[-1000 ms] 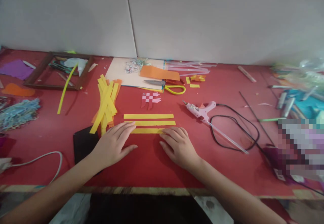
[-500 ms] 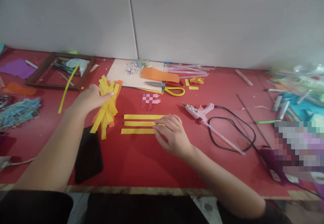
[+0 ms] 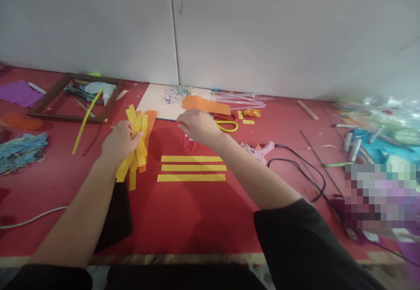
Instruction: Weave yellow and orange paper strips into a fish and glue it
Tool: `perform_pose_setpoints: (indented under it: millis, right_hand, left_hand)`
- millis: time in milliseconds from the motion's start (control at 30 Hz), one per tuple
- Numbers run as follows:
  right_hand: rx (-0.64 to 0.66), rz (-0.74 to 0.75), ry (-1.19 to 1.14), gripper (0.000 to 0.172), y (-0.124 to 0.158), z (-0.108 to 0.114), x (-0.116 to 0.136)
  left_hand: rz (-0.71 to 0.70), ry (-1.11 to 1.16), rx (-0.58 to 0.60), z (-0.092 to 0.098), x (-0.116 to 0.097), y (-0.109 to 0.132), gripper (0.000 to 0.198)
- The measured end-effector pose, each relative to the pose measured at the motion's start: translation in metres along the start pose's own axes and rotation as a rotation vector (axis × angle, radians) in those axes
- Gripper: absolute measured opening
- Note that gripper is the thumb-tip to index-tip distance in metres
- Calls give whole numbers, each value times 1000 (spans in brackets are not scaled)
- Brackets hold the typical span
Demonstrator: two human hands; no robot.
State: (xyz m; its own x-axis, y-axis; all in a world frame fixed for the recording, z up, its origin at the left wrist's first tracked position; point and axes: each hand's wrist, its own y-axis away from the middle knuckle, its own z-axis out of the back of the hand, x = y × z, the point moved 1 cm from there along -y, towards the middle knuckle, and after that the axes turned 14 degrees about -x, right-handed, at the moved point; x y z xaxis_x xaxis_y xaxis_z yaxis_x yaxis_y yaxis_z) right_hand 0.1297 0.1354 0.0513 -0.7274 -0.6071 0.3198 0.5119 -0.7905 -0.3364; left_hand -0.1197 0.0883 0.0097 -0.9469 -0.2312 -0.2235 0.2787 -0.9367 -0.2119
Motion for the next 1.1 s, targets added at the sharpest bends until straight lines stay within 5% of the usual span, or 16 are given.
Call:
perform_pose_setpoints:
  millis: [233,400,633,900,1100]
  right_hand:
    - [124,-102,-27,26,-83,-76,23]
    - [201,-207,13,38,-117,-104,25]
    - [260,-244,-145,34,-121,-104,21]
    - [141,-346,-378,34,-111,-92,11]
    - [164,-392,-322,27,-106,-90,1]
  left_hand:
    - [-60,-35,-116,-7,2,4,40]
    - [-93,-27,-133,-14,6,3,48]
    - [-82,-23,-93,-11,6,1,48]
    - [-83,-19,-74,-12,8,0,46]
    - [-77,-32,-97,-13,7,0,40]
